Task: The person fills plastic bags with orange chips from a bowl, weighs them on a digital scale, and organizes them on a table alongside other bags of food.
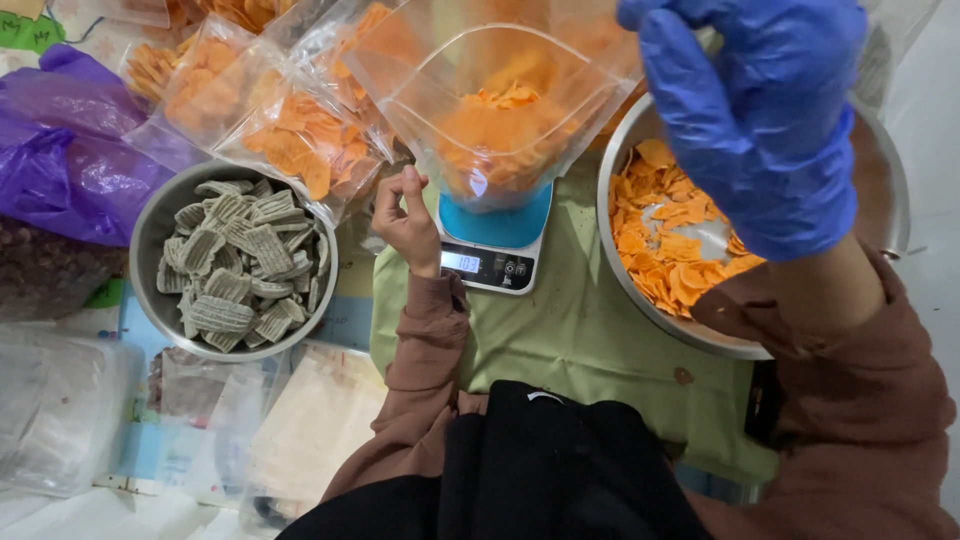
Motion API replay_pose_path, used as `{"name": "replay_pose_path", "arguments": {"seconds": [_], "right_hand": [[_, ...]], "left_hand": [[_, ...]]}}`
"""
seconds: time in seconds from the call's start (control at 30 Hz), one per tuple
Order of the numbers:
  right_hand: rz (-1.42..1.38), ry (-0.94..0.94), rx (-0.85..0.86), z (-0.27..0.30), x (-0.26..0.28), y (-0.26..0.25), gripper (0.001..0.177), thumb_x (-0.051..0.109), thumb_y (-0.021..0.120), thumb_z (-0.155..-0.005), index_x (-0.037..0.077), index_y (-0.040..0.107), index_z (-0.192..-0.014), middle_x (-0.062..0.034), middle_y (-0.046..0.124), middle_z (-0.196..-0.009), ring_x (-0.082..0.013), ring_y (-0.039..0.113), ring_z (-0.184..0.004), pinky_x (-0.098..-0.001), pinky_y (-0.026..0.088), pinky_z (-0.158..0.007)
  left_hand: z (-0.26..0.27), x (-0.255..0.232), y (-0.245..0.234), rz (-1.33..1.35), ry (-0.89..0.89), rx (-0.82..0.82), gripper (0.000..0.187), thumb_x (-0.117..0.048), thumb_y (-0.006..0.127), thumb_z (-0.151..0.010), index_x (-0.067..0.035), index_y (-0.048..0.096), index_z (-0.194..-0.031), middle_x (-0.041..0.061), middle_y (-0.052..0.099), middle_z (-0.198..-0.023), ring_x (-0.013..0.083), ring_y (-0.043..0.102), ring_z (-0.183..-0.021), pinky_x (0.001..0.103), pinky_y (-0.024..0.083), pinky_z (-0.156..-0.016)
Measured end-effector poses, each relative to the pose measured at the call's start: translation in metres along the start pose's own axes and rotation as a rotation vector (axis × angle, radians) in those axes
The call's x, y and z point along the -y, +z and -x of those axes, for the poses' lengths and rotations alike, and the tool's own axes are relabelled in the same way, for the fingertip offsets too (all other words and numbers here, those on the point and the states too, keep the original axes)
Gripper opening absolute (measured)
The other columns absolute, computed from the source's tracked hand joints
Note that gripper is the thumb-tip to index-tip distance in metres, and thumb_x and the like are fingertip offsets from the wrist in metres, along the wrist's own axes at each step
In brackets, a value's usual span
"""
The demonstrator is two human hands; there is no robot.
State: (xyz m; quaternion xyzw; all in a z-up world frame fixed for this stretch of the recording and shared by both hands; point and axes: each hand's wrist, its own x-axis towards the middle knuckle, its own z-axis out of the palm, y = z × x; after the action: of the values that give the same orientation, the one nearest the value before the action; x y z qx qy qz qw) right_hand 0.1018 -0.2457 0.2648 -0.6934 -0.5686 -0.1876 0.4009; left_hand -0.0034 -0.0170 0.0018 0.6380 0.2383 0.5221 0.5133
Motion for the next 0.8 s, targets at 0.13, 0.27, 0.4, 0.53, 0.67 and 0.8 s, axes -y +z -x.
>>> {"name": "replay_pose_path", "arguments": {"seconds": [0.13,0.27,0.4,0.53,0.67,0.8], "right_hand": [[0.009,0.058,-0.056,0.04,-0.03,-0.006,0.017,-0.014,0.061,-0.128,-0.02,0.072,-0.117,-0.0327,0.074,-0.11,-0.0404,0.074,-0.098,-0.0455,0.063,-0.09],[-0.09,0.256,-0.063,0.085,-0.064,-0.012,0.006,-0.012,0.07,-0.117,-0.014,0.073,-0.122,-0.0307,0.072,-0.12,-0.0406,0.068,-0.102,-0.0461,0.055,-0.097],[-0.127,0.396,-0.014,0.108,-0.06,-0.014,0.01,-0.01,0.065,-0.117,-0.01,0.073,-0.121,-0.0261,0.073,-0.115,-0.0389,0.071,-0.108,-0.046,0.054,-0.099],[-0.202,0.575,-0.019,0.121,-0.049,-0.009,0.012,-0.005,0.064,-0.113,-0.005,0.072,-0.122,-0.0201,0.07,-0.11,-0.0263,0.066,-0.105,-0.0419,0.053,-0.097],[-0.15,0.593,0.021,0.127,-0.044,-0.007,0.017,-0.004,0.067,-0.103,-0.004,0.073,-0.118,-0.0249,0.071,-0.107,-0.0411,0.07,-0.106,-0.0486,0.055,-0.092],[-0.196,0.655,-0.004,0.122,-0.031,0.0,0.016,0.002,0.069,-0.101,0.002,0.075,-0.116,-0.0176,0.073,-0.104,-0.0288,0.071,-0.101,-0.0409,0.055,-0.092]], "left_hand": [[0.0,0.009,-0.002,0.035,0.014,-0.034,0.025,-0.017,0.066,-0.101,-0.005,0.069,-0.079,0.007,0.067,-0.075,0.0152,0.065,-0.076,0.03,0.055,-0.077],[0.001,0.015,-0.004,0.121,0.023,-0.014,0.025,-0.027,0.068,-0.103,-0.007,0.07,-0.117,0.013,0.068,-0.108,0.0224,0.066,-0.104,0.04,0.051,-0.098],[-0.002,0.012,-0.005,0.142,0.069,0.017,0.026,-0.026,0.064,-0.104,-0.006,0.066,-0.122,0.013,0.066,-0.11,0.0233,0.066,-0.107,0.039,0.05,-0.1],[-0.009,0.014,-0.008,0.242,0.089,0.126,0.037,-0.027,0.065,-0.103,-0.001,0.061,-0.13,0.016,0.064,-0.117,0.0257,0.063,-0.113,0.04,0.048,-0.103],[-0.034,-0.002,-0.013,0.563,-0.033,0.394,0.064,-0.038,0.075,-0.096,-0.01,0.048,-0.146,0.002,0.059,-0.139,0.011,0.059,-0.123,0.027,0.049,-0.108],[-0.082,-0.046,-0.006,0.591,0.12,0.589,0.091,-0.042,0.088,-0.08,-0.001,0.046,-0.148,0.018,0.059,-0.138,0.0277,0.059,-0.126,0.043,0.046,-0.113]]}}
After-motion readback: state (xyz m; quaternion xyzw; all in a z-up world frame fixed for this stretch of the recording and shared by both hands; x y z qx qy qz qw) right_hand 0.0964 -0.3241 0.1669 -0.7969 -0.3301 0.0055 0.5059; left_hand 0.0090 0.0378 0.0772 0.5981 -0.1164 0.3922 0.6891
